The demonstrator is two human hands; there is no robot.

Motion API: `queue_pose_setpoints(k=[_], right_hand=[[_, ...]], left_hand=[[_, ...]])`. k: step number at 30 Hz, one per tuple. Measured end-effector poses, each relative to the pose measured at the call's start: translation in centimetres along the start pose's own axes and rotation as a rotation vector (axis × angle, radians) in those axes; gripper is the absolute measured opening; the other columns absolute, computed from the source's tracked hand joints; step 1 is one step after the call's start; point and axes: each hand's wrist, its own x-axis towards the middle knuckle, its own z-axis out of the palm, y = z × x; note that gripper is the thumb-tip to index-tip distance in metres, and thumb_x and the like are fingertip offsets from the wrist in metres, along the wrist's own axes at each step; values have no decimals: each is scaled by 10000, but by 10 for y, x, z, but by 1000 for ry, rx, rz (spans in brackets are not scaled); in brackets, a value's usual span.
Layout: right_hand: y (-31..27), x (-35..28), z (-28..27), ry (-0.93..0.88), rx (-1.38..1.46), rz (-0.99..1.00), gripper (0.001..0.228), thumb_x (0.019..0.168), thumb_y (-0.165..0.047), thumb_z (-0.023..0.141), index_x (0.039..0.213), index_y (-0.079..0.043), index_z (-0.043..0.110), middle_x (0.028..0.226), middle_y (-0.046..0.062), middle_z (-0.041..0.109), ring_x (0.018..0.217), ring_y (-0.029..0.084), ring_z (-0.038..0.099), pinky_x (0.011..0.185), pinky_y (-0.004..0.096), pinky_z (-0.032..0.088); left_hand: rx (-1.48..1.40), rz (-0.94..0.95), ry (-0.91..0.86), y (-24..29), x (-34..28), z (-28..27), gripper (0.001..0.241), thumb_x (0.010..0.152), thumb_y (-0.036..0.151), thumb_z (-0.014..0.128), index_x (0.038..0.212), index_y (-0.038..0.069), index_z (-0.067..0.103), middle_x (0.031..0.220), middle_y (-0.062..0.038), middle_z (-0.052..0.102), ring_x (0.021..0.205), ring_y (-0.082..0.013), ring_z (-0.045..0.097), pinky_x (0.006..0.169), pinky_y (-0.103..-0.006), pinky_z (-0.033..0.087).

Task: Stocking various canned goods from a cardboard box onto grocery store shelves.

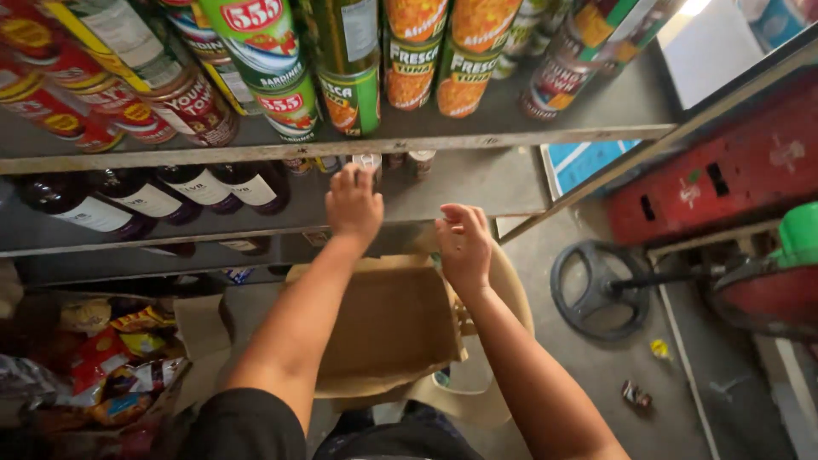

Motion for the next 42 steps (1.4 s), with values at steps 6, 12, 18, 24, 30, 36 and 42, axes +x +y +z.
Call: queue_pose_setpoints(k=[6, 12, 18, 24, 30, 36, 42], right_hand=[[28, -39, 22, -99, -15, 177, 216, 912, -72, 740, 1121, -64, 682, 1004, 61, 665, 850, 150, 690, 711, 283, 577], [31, -67, 27, -142, -37, 366, 200, 914, -91, 737, 1111, -79, 699, 982, 61, 659, 799, 155, 681, 673, 283, 570], [30, -70, 39, -195, -56, 347, 294, 876, -97, 753, 1159, -85, 675, 1037, 62, 649, 833, 158, 687, 694, 289, 585], [-10, -46, 30, -260, -95, 294, 582, 790, -96, 814, 1331, -119, 601, 1203, 112, 591, 1064, 240, 637, 778, 322, 582], [-34, -32, 2, -296, 101, 44, 744, 768, -9, 774, 1450, -46, 477, 1400, 158, 528, 1256, 304, 579, 968, 358, 562], [-83, 2, -63, -35, 39, -160, 532, 827, -40, 786, 1320, -11, 590, 1194, 151, 680, 1091, 263, 675, 928, 365, 555], [-127, 63, -136, 205, -223, -225, 434, 814, -174, 901, 1117, -9, 637, 1000, 149, 698, 902, 275, 678, 821, 378, 528]], left_hand=[[-87, -136, -64, -38, 7, 33, 600, 762, 264, 835, 1300, 228, 572, 1340, -120, 492, 1140, -395, 569, 819, -517, 546], [-163, -155, -54, -41, 8, 42, 390, 842, 275, 848, 1138, 208, 603, 1314, -82, 537, 994, -381, 678, 740, -506, 567], [-262, -46, 24, -48, -15, 28, 255, 831, 179, 828, 992, 156, 631, 1277, -110, 570, 999, -384, 681, 756, -497, 571], [-580, -8, 57, 7, -45, -70, 194, 833, 96, 810, 939, 92, 648, 1153, -175, 587, 941, -364, 665, 790, -444, 552], [-789, 38, -91, 84, -33, -171, 194, 790, 113, 808, 928, 103, 671, 1185, -141, 618, 936, -287, 702, 773, -392, 570], [-876, 364, 45, 146, 5, -219, 261, 828, 147, 819, 1010, 78, 644, 1205, -176, 585, 1085, -330, 654, 874, -396, 569], [-1173, 291, 80, 198, 57, -192, 443, 1016, 225, 699, 1374, 31, 525, 1328, -187, 609, 1214, -299, 659, 980, -391, 581]])
